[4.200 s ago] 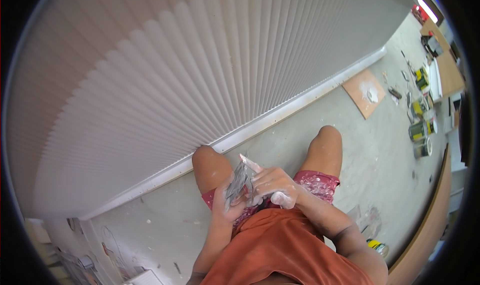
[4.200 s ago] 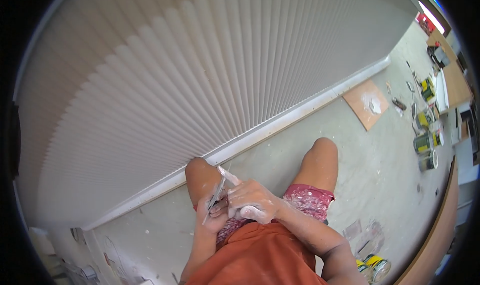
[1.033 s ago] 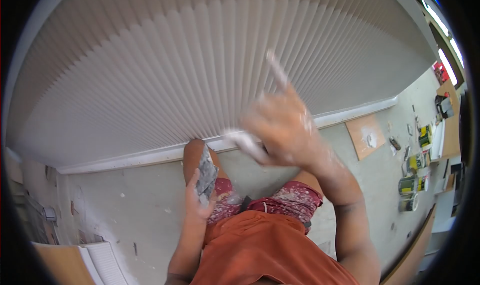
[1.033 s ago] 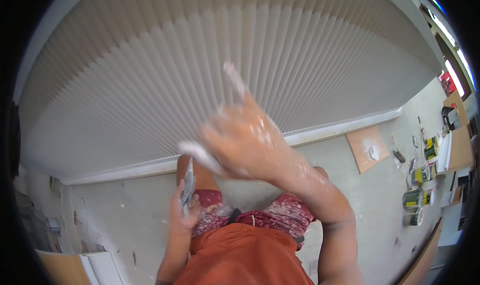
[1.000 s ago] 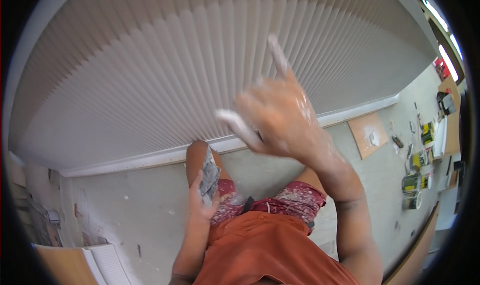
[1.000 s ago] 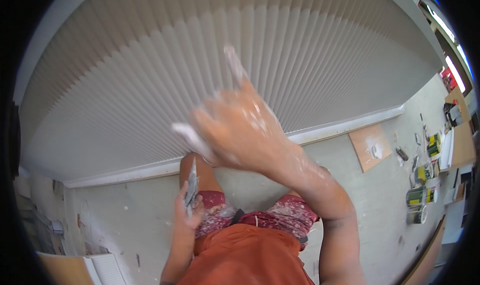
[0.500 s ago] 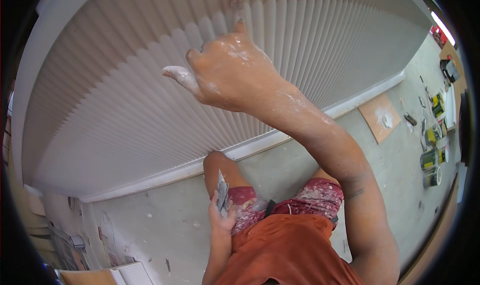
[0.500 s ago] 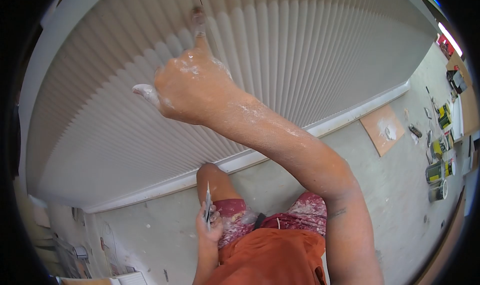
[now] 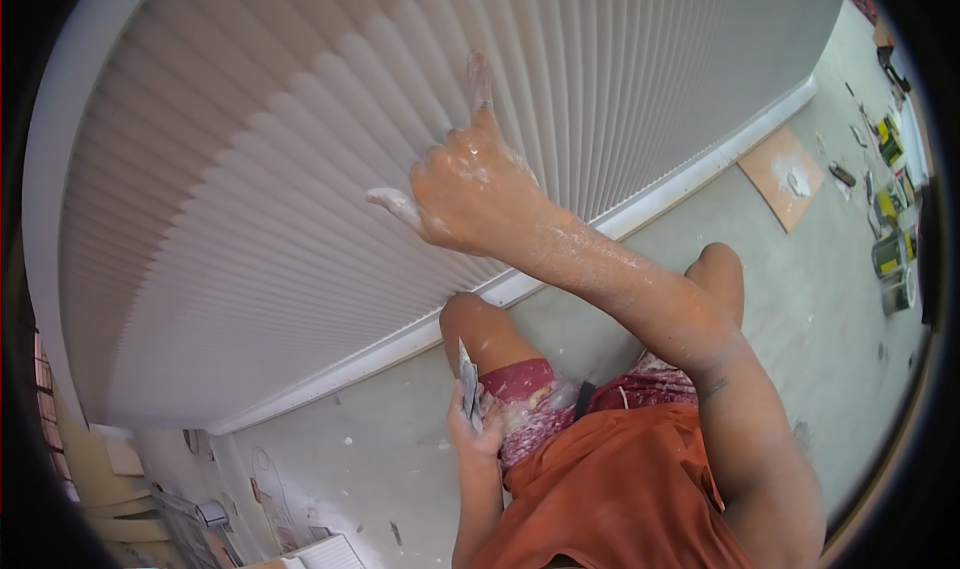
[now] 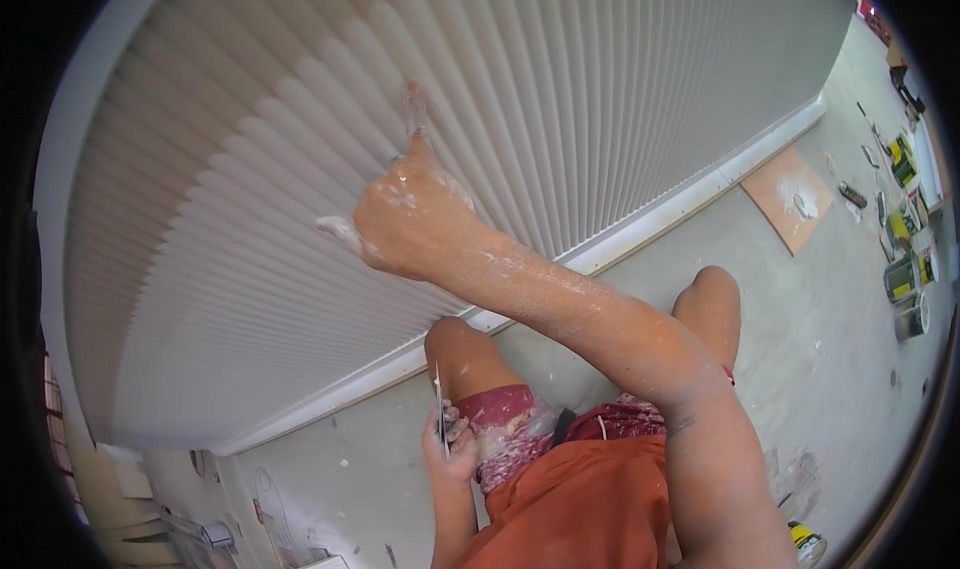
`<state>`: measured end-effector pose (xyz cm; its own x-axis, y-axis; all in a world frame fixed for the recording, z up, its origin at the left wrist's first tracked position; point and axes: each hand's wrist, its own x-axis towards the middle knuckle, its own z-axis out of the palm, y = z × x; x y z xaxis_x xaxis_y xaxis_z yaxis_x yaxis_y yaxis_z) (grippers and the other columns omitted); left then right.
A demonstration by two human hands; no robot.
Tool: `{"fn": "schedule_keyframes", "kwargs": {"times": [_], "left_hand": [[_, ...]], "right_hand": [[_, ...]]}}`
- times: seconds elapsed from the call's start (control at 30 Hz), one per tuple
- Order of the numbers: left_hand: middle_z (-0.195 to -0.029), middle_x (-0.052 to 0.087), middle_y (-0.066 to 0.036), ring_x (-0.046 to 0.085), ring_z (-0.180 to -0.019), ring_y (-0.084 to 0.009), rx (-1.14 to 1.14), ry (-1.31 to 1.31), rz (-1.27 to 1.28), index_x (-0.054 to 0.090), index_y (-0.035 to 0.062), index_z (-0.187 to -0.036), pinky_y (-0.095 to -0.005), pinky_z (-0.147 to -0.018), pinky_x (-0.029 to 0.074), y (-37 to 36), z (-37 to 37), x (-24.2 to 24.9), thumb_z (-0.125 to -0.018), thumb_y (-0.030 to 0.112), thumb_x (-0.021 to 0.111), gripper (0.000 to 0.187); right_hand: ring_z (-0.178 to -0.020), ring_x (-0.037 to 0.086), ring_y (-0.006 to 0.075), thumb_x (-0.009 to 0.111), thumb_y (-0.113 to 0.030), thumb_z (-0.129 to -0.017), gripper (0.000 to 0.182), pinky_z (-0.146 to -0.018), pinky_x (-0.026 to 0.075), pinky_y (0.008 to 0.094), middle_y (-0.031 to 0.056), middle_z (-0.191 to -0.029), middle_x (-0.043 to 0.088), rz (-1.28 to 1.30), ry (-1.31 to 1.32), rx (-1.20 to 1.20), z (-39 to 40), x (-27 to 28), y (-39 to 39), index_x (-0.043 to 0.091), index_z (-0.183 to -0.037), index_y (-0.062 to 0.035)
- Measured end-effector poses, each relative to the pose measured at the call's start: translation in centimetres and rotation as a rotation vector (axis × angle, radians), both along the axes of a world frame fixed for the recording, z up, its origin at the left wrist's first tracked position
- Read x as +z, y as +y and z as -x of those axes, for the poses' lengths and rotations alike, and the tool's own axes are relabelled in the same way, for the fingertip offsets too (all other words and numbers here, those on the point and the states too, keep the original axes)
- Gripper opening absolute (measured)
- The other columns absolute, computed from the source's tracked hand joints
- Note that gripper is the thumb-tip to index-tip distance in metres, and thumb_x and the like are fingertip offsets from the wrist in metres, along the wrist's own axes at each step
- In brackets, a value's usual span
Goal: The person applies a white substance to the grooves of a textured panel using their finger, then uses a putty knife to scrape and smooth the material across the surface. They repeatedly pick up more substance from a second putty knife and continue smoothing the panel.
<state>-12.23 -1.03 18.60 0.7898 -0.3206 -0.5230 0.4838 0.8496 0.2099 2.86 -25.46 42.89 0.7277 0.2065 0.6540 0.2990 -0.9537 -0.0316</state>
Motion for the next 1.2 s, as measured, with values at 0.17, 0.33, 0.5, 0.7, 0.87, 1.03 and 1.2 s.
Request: {"fn": "schedule_keyframes", "kwargs": {"times": [0.17, 0.33, 0.5, 0.7, 0.87, 1.03, 1.2], "left_hand": [[-0.079, 0.062, -0.009, 0.05, -0.05, -0.012, -0.004, 0.026, 0.003, 0.057, -0.0025, -0.108, -0.0219, -0.036, 0.036, 0.4, -0.1, 0.2, -0.104, 0.022, 0.045, 0.028], [-0.081, 0.063, -0.008, 0.051, -0.048, -0.0121, 0.018, 0.088, -0.049, 0.058, -0.0019, -0.108, -0.022, -0.036, 0.037, 0.5, -0.3, 0.6, -0.104, 0.022, 0.044, 0.028], [-0.081, 0.062, -0.009, 0.052, -0.048, -0.0121, 0.019, 0.061, -0.072, 0.058, -0.0016, -0.107, -0.0224, -0.035, 0.038, 0.6, -0.5, 0.9, -0.105, 0.023, 0.042, 0.029], [-0.082, 0.06, -0.009, 0.049, -0.048, -0.0127, -0.033, -0.051, -0.006, 0.055, -0.0025, -0.111, -0.023, -0.036, 0.038, 0.2, -0.7, 0.7, -0.105, 0.023, 0.042, 0.029], [-0.084, 0.055, -0.008, 0.049, -0.049, -0.0135, -0.138, -0.056, 0.234, 0.053, -0.0007, -0.113, -0.0234, -0.037, 0.039, -2.1, -0.6, 3.1, -0.106, 0.026, 0.041, 0.03], [-0.082, 0.052, -0.006, 0.049, -0.045, -0.0122, -0.207, -0.006, -0.043, 0.052, -0.0012, -0.11, -0.0231, -0.033, 0.039, -5.8, -0.4, 4.8, -0.107, 0.025, 0.037, 0.03], [-0.075, 0.051, -0.004, 0.044, -0.039, -0.0097, -0.359, 0.087, 0.238, 0.052, -0.0018, -0.106, -0.0198, -0.027, 0.032, -6.3, -1.0, 6.9, -0.105, 0.021, 0.042, 0.025]], "right_hand": [[-0.053, 0.061, 0.0259, 0.043, -0.047, -0.102, 0.071, -0.112, 0.002, 0.0757, 0.0043, -0.043, 0.05, 0.06, 0.091, -0.031, 0.5, -3.3, -0.1, 0.065, -0.051, -0.0042], [-0.058, 0.062, 0.0274, 0.042, -0.047, -0.102, 0.069, -0.111, 0.001, 0.076, 0.0056, -0.047, 0.053, 0.049, 0.147, -0.066, 0.8, -8.4, 0.2, 0.067, -0.054, -0.0034], [-0.056, 0.061, 0.028, 0.045, -0.048, -0.1, 0.064, -0.109, 0.005, 0.0778, 0.0082, -0.05, 0.056, 0.008, 0.231, -0.048, 0.7, -13.2, 0.2, 0.067, -0.058, -0.0044], [-0.068, 0.065, 0.0382, 0.042, -0.043, -0.102, 0.061, -0.113, 0.01, 0.0715, 0.015, -0.058, 0.061, 0.012, 0.535, -0.002, 4.4, -14.9, -0.6, 0.069, -0.067, -0.0015], [-0.083, 0.068, 0.0347, 0.042, -0.031, -0.102, 0.047, -0.118, 0.021, 0.0572, 0.0142, -0.073, 0.068, -0.34, 0.668, 0.398, 12.0, -10.3, -1.9, 0.073, -0.078, -0.0051], [-0.079, 0.067, 0.0298, 0.058, -0.033, -0.094, 0.037, -0.119, 0.017, 0.0593, 0.0094, -0.07, 0.066, -0.539, 0.359, 0.938, 15.2, -10.2, -1.2, 0.071, -0.075, -0.0048], [-0.062, 0.064, 0.0311, 0.055, -0.045, -0.095, 0.055, -0.12, 0.013, 0.0583, 0.0101, -0.059, 0.061, -0.293, 0.495, 0.869, 18.3, -10.7, -2.0, 0.064, -0.064, 0.0003]]}}
